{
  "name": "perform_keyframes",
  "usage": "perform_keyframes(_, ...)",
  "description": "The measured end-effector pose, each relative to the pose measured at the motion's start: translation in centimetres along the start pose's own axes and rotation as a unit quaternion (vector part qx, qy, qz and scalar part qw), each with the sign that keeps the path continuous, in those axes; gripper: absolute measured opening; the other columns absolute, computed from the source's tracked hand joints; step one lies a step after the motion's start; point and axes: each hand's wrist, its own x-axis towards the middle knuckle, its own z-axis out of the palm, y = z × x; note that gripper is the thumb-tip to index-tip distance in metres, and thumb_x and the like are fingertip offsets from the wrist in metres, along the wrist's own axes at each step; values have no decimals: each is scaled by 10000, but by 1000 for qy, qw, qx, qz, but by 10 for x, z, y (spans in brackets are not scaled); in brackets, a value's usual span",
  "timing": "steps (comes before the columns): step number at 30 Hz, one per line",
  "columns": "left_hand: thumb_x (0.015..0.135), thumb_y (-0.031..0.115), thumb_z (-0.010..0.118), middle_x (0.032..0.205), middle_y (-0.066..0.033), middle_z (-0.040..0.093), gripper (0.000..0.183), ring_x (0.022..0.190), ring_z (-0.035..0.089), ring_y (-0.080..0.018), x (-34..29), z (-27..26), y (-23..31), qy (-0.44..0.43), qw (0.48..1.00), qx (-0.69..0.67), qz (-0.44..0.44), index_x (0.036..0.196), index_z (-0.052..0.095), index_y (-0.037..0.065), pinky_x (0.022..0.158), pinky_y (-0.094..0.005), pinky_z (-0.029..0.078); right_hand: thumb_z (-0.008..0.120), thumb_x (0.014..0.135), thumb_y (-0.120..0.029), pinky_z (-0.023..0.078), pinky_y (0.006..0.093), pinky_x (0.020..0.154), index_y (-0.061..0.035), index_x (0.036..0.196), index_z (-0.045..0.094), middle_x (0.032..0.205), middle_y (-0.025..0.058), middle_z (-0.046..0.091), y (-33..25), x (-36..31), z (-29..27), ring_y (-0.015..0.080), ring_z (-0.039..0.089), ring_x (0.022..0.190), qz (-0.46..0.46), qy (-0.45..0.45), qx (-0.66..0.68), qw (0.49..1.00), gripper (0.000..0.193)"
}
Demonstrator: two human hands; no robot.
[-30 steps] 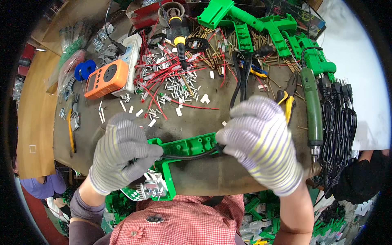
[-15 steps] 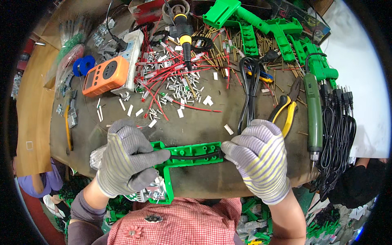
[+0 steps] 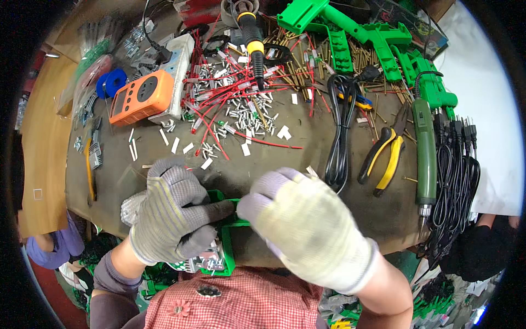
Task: Assembling the internal wiring and casing of a handheld electronic device.
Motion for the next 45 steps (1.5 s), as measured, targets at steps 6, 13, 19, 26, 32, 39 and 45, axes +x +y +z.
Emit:
perform_keyframes(6,705,311,674,794,-29,529,231,813,543,-264,1,2,0,10,1000,-14,-2,825,680,113,946,-538,377,562,826,-196,494,416,665,-107,895,643,840,86,566,2,2,14,287,602,793,6,12,-84,996,139)
perform_keyframes(13,694,344,701,843,-42,583,240,855,589,-280,-4,-1,2,14,1000,11,1,728,627,118,896,-507,414,653,832,-83,547,427,736,-66,1200,589,1004,158,667,-36,6,17,358,670,850,146,-31,303,941,374)
perform_keyframes(19,620,522,759,916,38,564,349,899,577,-204,-47,2,26,187,982,2,5,818,667,250,875,-466,376,618,888,66,559,264,712,24,1291,498,941,129,688,-31,-3,42,140,687,828,174,7,324,930,423)
perform_keyframes(26,521,424,816,971,47,583,501,911,553,-213,-54,16,58,116,984,110,-76,958,643,250,865,-468,355,616,814,38,530,390,668,-65,1185,605,828,121,652,-36,-3,50,307,658,736,152,111,249,950,386)
perform_keyframes(32,506,311,792,953,25,561,453,893,537,-230,-61,24,59,148,978,87,-116,918,639,203,849,-474,364,633,783,36,534,400,719,-43,1222,583,843,108,651,-33,-11,48,319,652,771,78,33,281,956,449)
perform_keyframes(39,600,430,792,1002,41,609,427,937,571,-196,-60,9,56,57,985,110,-121,960,696,222,866,-482,404,674,759,-48,520,409,818,-10,1282,565,1041,158,643,-47,-7,40,355,630,912,56,-60,294,952,536)
perform_keyframes(45,507,443,850,1007,-5,576,564,911,568,-228,-85,25,34,185,978,-27,-95,990,681,205,821,-434,446,690,727,-63,527,427,746,-34,1236,603,1050,150,658,-69,4,51,328,632,843,3,-20,-67,998,517)
